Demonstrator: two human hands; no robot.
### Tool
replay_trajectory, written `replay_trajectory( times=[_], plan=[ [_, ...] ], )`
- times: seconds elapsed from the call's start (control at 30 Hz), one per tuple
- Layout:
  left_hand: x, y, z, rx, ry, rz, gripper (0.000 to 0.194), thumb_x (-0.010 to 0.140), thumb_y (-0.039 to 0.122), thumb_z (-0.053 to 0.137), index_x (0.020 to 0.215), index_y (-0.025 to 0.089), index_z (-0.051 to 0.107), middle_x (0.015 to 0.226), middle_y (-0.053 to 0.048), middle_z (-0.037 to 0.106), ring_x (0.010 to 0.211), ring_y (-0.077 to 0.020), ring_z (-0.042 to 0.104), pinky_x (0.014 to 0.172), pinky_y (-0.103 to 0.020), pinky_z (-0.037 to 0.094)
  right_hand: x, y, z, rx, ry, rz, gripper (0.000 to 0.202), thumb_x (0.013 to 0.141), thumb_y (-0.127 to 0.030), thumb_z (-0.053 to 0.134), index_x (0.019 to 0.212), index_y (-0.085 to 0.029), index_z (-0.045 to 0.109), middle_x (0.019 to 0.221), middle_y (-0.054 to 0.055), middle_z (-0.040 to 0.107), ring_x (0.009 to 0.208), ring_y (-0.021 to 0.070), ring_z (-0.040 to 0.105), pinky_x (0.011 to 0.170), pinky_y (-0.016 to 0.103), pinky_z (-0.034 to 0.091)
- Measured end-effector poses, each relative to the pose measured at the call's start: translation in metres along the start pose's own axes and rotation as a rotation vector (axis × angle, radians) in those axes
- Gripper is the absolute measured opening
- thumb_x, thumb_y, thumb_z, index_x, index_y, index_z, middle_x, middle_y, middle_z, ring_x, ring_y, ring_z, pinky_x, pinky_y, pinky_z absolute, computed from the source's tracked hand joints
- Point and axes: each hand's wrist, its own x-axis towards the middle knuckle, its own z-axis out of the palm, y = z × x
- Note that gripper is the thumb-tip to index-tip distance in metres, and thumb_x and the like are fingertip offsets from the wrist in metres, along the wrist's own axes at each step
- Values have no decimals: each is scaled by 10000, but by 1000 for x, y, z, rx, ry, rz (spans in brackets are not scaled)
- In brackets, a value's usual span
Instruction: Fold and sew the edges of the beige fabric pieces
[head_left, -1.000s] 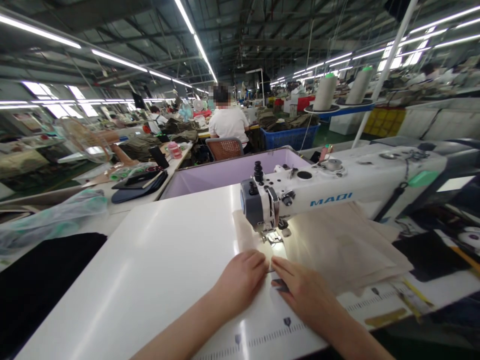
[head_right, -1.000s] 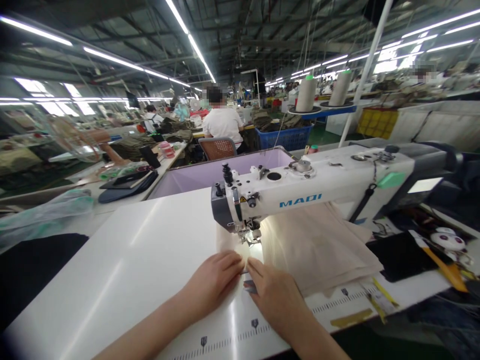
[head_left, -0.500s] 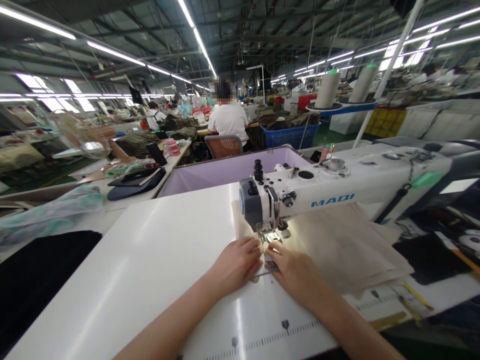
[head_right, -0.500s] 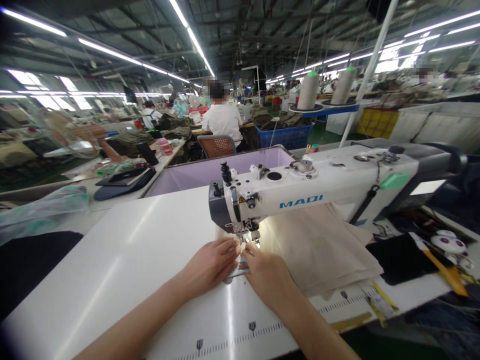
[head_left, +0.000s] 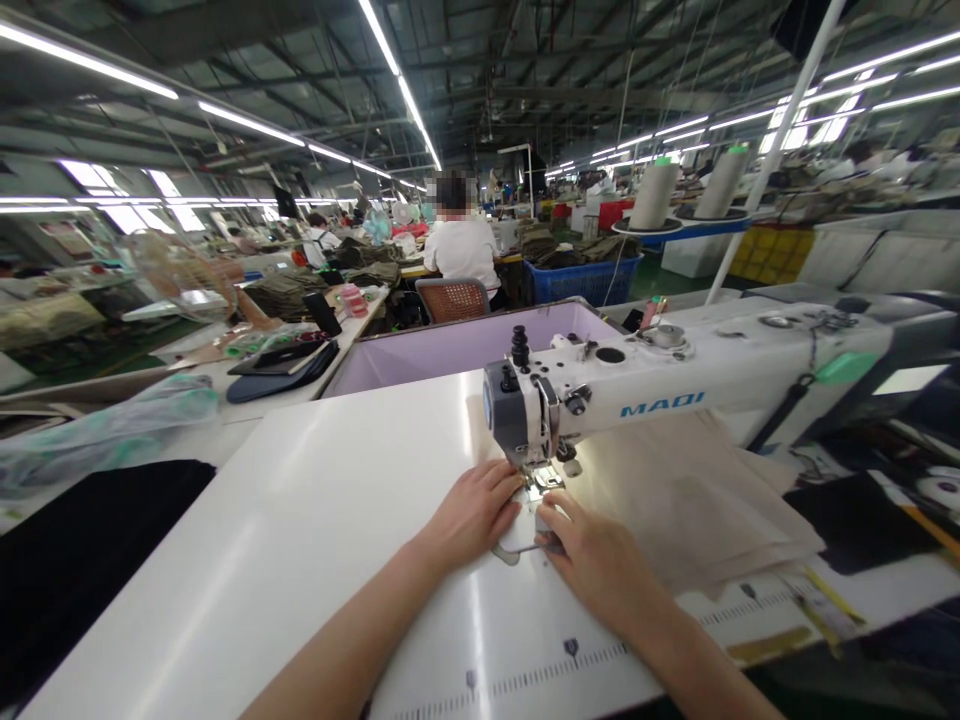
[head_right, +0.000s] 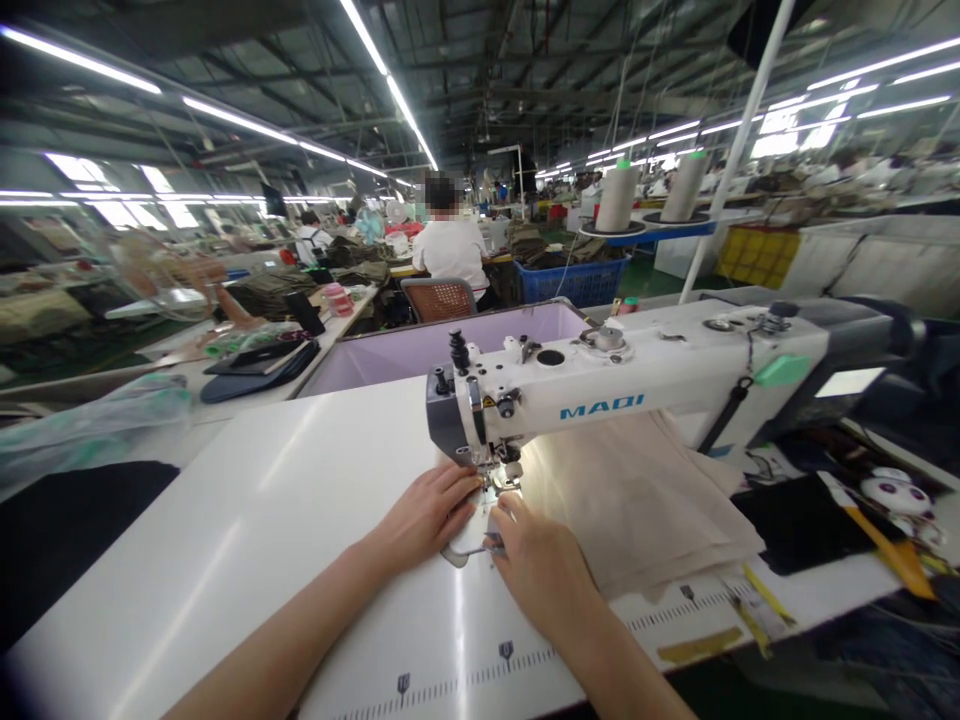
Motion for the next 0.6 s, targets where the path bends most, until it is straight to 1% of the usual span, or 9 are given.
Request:
replay_trajectory(
  times=[0.1,0.2,0.27,0.37,0.43,0.5,0.6],
  plan=[
    [-3,10,-3,35,-36,-39,306,993,248,521,1290,193,567,1311,-100,615,1238,-270,544,1025,-447,493,-7,0,1,33,-10,13,217,935,-134,627,1139,-206,642,1302,54,627,978,255,702,769,345,575],
    [-9,35,-10,85,-105,-122,257,959,287,590,1193,183,613,1222,-102,645,1134,-290,577,952,-460,531,-16,3,0,84,9,11,263,947,-136,586,1200,-197,625,1312,77,624,1023,274,692,804,373,583],
    [-16,55,-12,83,-152,-121,213,958,310,593,1121,179,633,1186,-99,659,1094,-287,589,934,-449,542,-22,5,-1,133,41,-10,305,944,-119,559,1234,-198,611,1310,84,627,1062,273,678,852,376,576],
    [-26,74,-9,104,-171,-80,303,956,299,593,1221,153,596,1277,-118,639,1155,-305,575,968,-470,534,-29,7,-3,209,52,-66,346,936,-101,531,1261,-197,601,1287,81,641,1069,253,673,900,370,563],
    [-30,79,-6,137,-159,-75,373,956,271,592,1300,132,550,1337,-130,615,1191,-314,565,977,-485,533,-32,7,-4,230,28,-82,337,939,-104,513,1248,-194,612,1261,78,655,1059,250,675,897,372,567],
    [-32,79,-4,154,-152,-64,384,960,244,586,1321,125,530,1354,-133,609,1203,-311,568,971,-478,540,-33,7,-5,223,5,-86,338,926,-91,500,1223,-188,626,1259,82,657,1074,255,670,911,381,565],
    [-35,78,-4,174,-148,-26,389,966,231,581,1336,130,515,1354,-137,612,1220,-312,570,959,-462,551,-34,8,-3,182,-9,-100,412,882,-56,494,1264,-161,608,1331,112,620,1125,268,649,945,398,556]
  ],
)
